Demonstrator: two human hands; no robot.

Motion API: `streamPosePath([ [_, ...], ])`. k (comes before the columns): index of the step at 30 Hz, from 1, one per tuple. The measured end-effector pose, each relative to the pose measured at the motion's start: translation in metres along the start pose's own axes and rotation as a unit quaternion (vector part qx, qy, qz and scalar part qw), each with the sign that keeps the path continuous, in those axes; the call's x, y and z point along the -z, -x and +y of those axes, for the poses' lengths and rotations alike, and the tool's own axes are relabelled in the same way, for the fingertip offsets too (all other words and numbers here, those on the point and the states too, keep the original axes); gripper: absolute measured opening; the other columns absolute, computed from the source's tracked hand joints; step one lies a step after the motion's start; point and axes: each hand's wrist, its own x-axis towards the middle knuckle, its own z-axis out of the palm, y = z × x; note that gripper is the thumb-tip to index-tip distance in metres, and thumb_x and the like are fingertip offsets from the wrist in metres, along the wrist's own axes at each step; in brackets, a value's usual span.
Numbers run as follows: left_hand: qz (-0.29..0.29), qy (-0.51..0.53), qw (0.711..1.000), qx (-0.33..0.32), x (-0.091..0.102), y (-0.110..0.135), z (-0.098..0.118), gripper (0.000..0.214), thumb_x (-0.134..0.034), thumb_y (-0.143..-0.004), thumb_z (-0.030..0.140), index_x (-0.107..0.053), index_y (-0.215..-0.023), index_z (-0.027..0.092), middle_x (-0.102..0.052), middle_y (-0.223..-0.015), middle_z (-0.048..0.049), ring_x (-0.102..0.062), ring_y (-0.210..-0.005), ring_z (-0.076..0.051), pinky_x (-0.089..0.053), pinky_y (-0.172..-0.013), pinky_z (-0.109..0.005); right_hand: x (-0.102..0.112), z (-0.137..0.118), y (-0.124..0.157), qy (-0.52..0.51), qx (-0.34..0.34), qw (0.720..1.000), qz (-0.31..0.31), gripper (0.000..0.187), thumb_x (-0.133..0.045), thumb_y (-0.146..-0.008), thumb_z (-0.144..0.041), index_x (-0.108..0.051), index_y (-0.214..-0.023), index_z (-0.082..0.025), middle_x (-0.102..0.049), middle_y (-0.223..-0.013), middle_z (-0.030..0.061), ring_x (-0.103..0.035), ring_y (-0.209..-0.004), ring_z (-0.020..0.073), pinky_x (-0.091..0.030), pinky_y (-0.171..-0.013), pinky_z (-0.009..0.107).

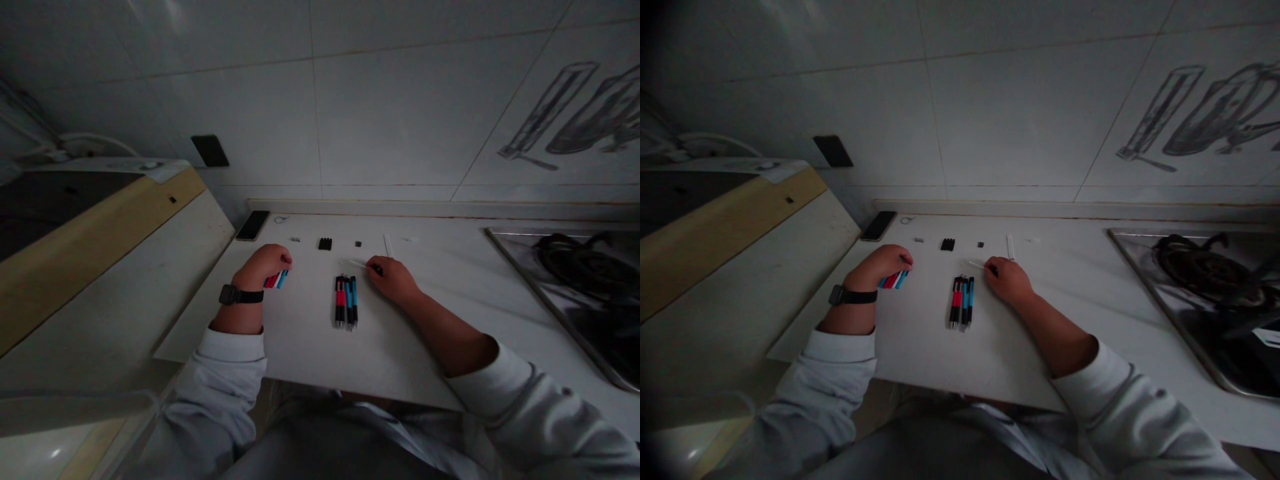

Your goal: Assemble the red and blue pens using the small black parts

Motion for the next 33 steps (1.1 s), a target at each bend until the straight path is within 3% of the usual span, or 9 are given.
streamPosePath([
  [11,-0.003,-0.001,1.000,0.009,0.003,0.000,-0.001,0.010,-0.076,-0.078,0.022,-0.080,-0.087,0.022,-0.078,-0.089,-0.0060,-0.069,-0.078,-0.020,-0.049,-0.071,-0.029,0.000,0.003,-0.001,-0.055,0.010,0.998,0.021,0.020,-0.054,-0.094,-0.028,-0.072,-0.099,-0.021,-0.073,-0.100,0.0082,-0.065,-0.088,0.0206,-0.048,-0.083,0.033],
  [16,0.105,0.002,0.993,-0.050,0.008,0.002,0.028,0.014,-0.070,-0.088,0.028,-0.079,-0.095,0.019,-0.076,-0.099,-0.0088,-0.068,-0.090,-0.022,-0.050,-0.083,-0.033,-0.004,0.002,-0.004,-0.201,-0.008,0.975,0.096,0.023,-0.059,-0.091,-0.040,-0.072,-0.094,-0.020,-0.068,-0.099,0.0080,-0.064,-0.090,0.0201,-0.050,-0.084,0.033],
  [19,0.150,0.046,0.982,-0.103,-0.002,0.004,0.058,0.017,-0.065,-0.094,0.032,-0.076,-0.097,0.020,-0.075,-0.098,-0.0063,-0.065,-0.083,-0.019,-0.050,-0.082,-0.032,-0.005,-0.004,-0.005,-0.326,-0.061,0.940,0.079,0.032,-0.062,-0.087,-0.052,-0.068,-0.091,-0.021,-0.068,-0.088,0.0046,-0.062,-0.083,0.0195,-0.049,-0.079,0.033],
  [26,0.163,0.154,0.954,-0.198,-0.052,0.016,0.135,0.020,-0.066,-0.096,0.034,-0.069,-0.112,0.022,-0.071,-0.103,-0.0053,-0.066,-0.086,-0.017,-0.053,-0.082,-0.031,-0.005,-0.017,-0.005,-0.544,-0.113,0.830,0.044,0.043,-0.076,-0.075,-0.061,-0.061,-0.089,-0.023,-0.064,-0.085,-0.0005,-0.059,-0.076,0.0148,-0.049,-0.072,0.029],
  [29,0.174,0.173,0.948,-0.200,-0.064,0.020,0.154,0.028,-0.072,-0.093,0.035,-0.065,-0.116,0.022,-0.071,-0.107,-0.0062,-0.066,-0.087,-0.018,-0.054,-0.083,-0.033,-0.008,-0.019,-0.004,-0.609,-0.112,0.785,0.031,0.043,-0.083,-0.071,-0.056,-0.059,-0.084,-0.022,-0.062,-0.082,-0.0028,-0.058,-0.074,0.0130,-0.051,-0.073,0.029],
  [33,0.174,0.184,0.946,-0.202,-0.070,0.019,0.159,0.024,-0.074,-0.091,0.027,-0.064,-0.113,0.022,-0.071,-0.108,-0.0052,-0.066,-0.085,-0.017,-0.054,-0.083,-0.032,-0.012,-0.023,-0.002,-0.658,-0.112,0.744,0.006,0.040,-0.088,-0.068,-0.048,-0.061,-0.082,-0.022,-0.064,-0.082,-0.0026,-0.062,-0.078,0.0135,-0.054,-0.077,0.030],
])
